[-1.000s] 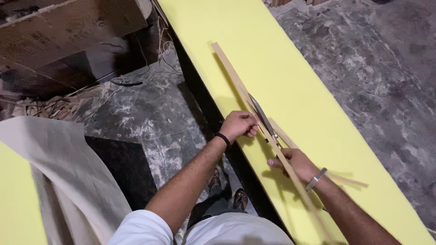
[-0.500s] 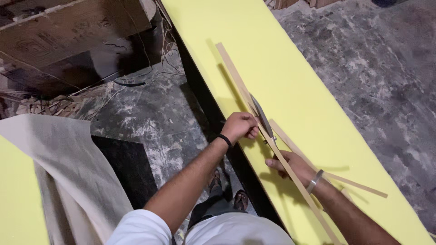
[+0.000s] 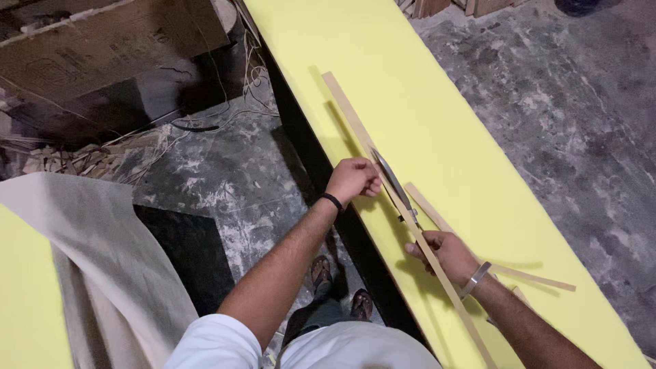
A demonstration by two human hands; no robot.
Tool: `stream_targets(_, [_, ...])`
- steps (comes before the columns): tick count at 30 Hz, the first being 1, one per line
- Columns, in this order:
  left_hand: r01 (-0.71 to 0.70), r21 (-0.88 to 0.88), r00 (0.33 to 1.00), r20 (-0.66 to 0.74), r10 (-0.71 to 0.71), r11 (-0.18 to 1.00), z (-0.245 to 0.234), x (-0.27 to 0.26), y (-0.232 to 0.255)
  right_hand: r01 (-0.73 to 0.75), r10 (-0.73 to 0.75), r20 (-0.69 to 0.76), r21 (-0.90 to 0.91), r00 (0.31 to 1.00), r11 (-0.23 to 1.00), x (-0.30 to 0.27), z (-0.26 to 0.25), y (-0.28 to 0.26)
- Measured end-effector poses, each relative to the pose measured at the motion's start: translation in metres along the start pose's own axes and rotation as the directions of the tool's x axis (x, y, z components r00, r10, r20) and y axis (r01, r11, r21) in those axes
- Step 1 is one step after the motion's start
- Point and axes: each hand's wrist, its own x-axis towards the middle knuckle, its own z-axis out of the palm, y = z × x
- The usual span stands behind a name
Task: The person staples fabric onto a yellow foam-covered board using a staple gun, then cuts thin wooden strips with shears and staples them along the board's edge. The person repeatedly staples the fabric and wood strips to secure them.
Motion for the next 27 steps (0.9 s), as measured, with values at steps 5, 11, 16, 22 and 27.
stream_targets(5, [0.042,-0.066,0.999,0.008,-0.041,0.997,0.015,-0.009,-0.015,0.077,-0.078,0.07,0.019,0.994,0.997,0.011,0.006,-0.005])
stream_targets(11, [0.056,-0.009,0.998,0.041,-0.056,0.998,0.011,-0.014,-0.012,0.038,-0.037,-0.027,0.02,0.999,0.999,0.002,0.01,-0.009])
stream_targets(16, [-0.044,0.01,0.998,-0.041,0.045,0.999,-0.002,0.003,0.002,0.039,-0.039,-0.009,-0.016,0.999,0.999,0.001,0.004,-0.012])
stream_targets(22, [-0.067,-0.02,0.995,-0.08,0.066,0.998,0.009,0.008,-0.003,0.067,-0.065,0.035,-0.041,0.997,0.997,0.02,-0.007,-0.016])
stream_targets(27, [-0.076,-0.042,0.995,-0.062,0.073,0.996,0.023,0.0,-0.004,0.071,-0.071,0.044,-0.01,0.996,0.997,0.023,-0.011,-0.008])
